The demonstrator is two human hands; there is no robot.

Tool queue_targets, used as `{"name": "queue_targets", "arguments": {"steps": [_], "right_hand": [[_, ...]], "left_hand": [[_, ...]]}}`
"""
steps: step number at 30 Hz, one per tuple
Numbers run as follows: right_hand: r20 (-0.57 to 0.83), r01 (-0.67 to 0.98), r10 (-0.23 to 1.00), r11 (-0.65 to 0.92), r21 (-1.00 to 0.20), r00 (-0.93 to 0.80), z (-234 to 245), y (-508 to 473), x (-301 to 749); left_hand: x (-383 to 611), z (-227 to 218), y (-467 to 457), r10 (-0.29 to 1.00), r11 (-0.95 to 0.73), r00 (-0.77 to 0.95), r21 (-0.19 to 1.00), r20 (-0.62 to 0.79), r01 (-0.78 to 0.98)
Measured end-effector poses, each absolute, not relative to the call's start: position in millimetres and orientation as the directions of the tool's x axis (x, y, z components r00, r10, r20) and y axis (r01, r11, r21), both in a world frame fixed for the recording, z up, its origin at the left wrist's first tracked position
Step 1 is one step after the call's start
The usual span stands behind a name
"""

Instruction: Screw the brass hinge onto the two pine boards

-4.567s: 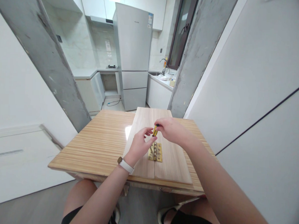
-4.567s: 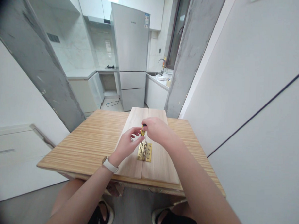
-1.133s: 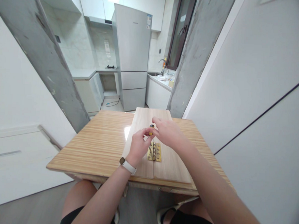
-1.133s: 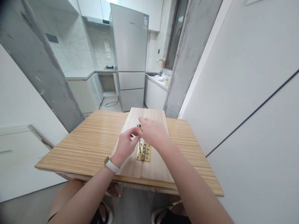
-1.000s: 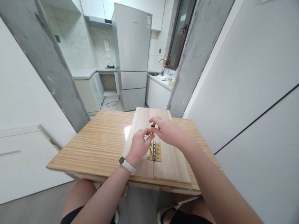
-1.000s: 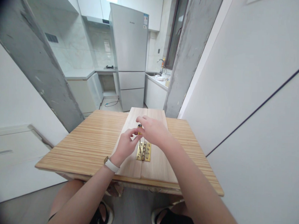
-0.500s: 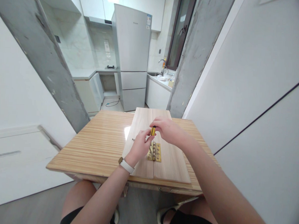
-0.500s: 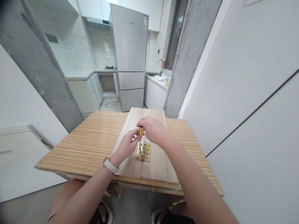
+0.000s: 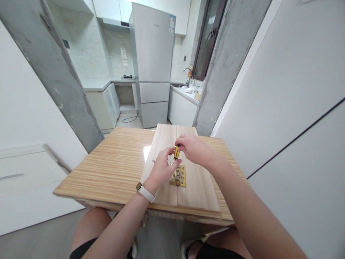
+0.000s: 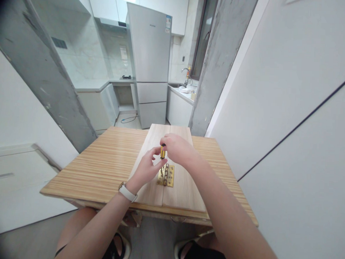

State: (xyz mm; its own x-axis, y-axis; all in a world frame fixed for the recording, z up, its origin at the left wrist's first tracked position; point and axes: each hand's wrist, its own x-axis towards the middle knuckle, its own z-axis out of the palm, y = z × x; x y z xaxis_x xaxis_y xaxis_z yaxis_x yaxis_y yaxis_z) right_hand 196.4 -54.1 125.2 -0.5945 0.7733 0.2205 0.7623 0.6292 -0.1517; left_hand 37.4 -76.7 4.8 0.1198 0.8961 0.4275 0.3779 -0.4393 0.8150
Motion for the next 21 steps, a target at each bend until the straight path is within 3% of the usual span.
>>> {"name": "queue_targets", "arguments": {"steps": [15,21], "right_hand": [[0.216,0.825,0.803,0.565,0.023,-0.556,124.4,-56.9,196.4],[0.225,0.833,0.807,0.552,0.041,-0.546,124.6,-58.1,195.6]], "left_hand": [[37.2,6.4,-76.8,0.879,-0.467,0.124,0.781,0.46,0.415],[37.4,5.4,-76.2,0.878,-0.47,0.132,0.781,0.459,0.412]]}}
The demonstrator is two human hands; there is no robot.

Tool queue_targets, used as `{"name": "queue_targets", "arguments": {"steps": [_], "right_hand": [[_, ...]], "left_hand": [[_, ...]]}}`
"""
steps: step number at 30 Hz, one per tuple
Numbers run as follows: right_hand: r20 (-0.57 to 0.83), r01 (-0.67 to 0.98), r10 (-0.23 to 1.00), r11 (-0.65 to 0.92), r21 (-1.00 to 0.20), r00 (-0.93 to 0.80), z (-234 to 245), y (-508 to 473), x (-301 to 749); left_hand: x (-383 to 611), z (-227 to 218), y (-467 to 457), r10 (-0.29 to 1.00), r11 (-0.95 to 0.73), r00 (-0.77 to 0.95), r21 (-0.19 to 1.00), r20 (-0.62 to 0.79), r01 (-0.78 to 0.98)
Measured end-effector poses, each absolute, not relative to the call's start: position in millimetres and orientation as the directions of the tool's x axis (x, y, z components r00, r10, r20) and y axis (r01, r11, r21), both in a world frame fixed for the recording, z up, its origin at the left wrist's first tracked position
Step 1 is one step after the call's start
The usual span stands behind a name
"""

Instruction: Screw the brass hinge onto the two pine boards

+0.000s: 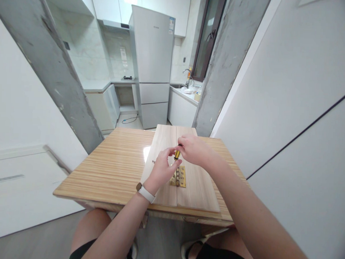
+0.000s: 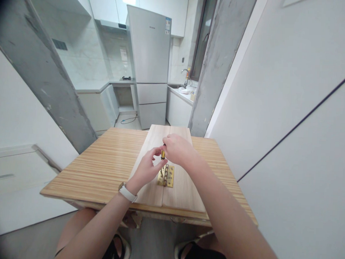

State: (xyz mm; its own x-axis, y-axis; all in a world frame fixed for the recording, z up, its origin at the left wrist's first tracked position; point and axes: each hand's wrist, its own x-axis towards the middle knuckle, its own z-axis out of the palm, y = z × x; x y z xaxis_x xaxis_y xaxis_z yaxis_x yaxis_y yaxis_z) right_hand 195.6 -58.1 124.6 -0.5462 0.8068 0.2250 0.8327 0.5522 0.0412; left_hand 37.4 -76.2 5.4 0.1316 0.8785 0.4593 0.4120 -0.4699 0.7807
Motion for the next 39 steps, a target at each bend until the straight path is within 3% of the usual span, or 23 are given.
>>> {"name": "queue_targets", "arguments": {"steps": [14,28,39], "right_hand": [[0.25,0.856,0.821,0.51,0.086,-0.514,115,-55,192],[0.286,0.964,0.922,0.263,0.034,-0.262,99,-63,167],[0.265,0.959,0.925,0.284,-0.004,-0.273,101,-65,168]], "left_hand": [[40,7,-76,0.885,-0.455,0.121,0.782,0.449,0.427],[41,10,-75,0.865,-0.468,0.056,0.763,0.498,0.447],[40,13,-73,0.878,-0.423,-0.033,0.806,0.477,0.414]]}}
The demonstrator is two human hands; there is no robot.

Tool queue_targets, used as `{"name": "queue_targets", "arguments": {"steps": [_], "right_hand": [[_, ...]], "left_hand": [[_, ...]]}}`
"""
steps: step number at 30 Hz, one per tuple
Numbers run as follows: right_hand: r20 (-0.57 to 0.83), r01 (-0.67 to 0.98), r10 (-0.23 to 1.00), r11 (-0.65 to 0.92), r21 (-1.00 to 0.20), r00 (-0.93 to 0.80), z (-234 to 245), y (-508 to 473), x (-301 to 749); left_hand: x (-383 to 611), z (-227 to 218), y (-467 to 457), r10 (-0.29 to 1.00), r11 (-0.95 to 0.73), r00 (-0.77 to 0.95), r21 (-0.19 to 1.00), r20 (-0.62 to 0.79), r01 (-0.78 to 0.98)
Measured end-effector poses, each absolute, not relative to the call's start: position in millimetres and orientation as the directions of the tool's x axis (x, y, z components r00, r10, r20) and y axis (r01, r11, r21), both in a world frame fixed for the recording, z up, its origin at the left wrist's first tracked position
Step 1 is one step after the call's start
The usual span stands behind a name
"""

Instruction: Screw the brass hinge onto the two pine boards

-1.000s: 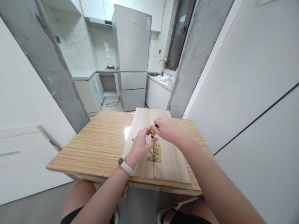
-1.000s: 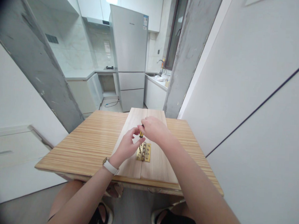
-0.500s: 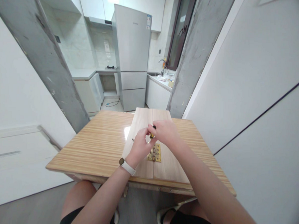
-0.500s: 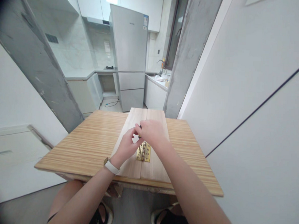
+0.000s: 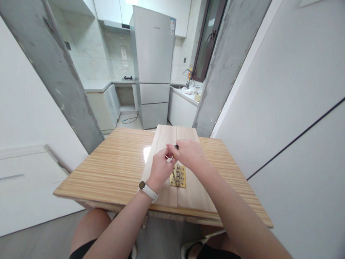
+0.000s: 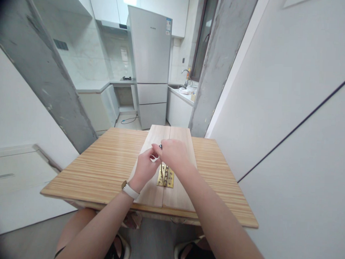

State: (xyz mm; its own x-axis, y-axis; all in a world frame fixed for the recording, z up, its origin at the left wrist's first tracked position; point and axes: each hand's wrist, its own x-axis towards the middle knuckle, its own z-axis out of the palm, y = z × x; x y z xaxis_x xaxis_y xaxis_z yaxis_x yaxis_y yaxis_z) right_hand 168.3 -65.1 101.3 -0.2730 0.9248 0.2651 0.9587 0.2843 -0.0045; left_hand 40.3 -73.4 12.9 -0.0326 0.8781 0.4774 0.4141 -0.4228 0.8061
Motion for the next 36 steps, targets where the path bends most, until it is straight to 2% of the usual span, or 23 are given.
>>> {"name": "queue_targets", "arguments": {"steps": [4,10,20,26,36], "right_hand": [[0.262,0.925,0.901,0.374,-0.068,-0.346,110,-67,178],[0.253,0.799,0.836,0.543,-0.257,-0.487,120,-66,194],[0.203,0.687,0.783,0.616,-0.386,-0.588,123,-65,200],[0.239,0.717,0.802,0.597,-0.36,-0.548,116,-59,199],[0.228,0.792,0.818,0.571,-0.215,-0.528,111,-55,199]], "left_hand": [[42,13,-73,0.873,-0.443,-0.032,0.817,0.487,0.368],[41,15,-73,0.873,-0.47,0.051,0.806,0.486,0.36],[35,7,-62,0.876,-0.478,0.146,0.785,0.46,0.395],[33,4,-61,0.879,-0.472,0.151,0.783,0.452,0.405],[34,3,-62,0.87,-0.492,0.182,0.783,0.459,0.379]]}}
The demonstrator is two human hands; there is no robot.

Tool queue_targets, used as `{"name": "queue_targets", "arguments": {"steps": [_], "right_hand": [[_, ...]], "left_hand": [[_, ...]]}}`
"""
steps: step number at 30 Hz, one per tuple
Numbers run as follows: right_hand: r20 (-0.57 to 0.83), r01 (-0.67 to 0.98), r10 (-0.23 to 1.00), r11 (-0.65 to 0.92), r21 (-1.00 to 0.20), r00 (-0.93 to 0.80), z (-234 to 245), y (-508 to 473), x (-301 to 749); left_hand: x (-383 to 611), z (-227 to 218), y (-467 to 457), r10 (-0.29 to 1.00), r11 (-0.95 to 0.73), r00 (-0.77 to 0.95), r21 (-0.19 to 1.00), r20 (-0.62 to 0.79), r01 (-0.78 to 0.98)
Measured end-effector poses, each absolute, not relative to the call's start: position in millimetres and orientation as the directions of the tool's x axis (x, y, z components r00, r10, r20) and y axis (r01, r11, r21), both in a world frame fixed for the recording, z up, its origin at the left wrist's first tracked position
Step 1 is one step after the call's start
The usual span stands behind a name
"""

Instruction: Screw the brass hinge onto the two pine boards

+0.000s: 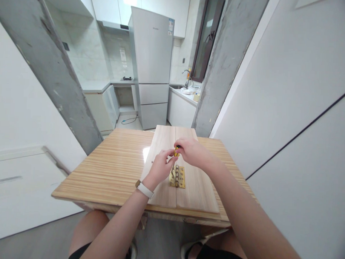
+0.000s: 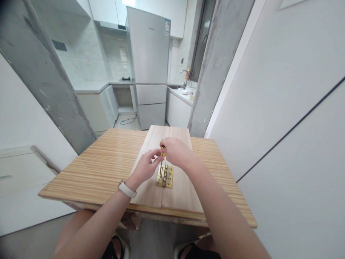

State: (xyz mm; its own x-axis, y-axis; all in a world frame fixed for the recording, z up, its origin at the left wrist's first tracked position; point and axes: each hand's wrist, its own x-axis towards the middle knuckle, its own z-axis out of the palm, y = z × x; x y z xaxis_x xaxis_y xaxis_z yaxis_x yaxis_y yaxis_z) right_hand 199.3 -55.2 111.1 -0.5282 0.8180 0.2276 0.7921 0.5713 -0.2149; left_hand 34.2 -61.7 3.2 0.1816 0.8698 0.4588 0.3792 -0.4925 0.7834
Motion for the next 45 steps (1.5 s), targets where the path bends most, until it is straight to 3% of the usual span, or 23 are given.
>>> {"name": "queue_targets", "arguments": {"steps": [15,25,45], "right_hand": [[0.184,0.887,0.876,0.46,-0.042,-0.445,113,-62,185],[0.224,0.923,0.91,0.376,-0.083,-0.35,107,-64,177],[0.29,0.92,0.902,0.369,-0.133,-0.32,100,-59,182]], "left_hand": [[41,17,-76,0.858,-0.48,0.035,0.774,0.513,0.412],[44,14,-76,0.844,-0.473,-0.006,0.75,0.536,0.463],[36,7,-69,0.851,-0.508,0.114,0.75,0.512,0.425]]}}
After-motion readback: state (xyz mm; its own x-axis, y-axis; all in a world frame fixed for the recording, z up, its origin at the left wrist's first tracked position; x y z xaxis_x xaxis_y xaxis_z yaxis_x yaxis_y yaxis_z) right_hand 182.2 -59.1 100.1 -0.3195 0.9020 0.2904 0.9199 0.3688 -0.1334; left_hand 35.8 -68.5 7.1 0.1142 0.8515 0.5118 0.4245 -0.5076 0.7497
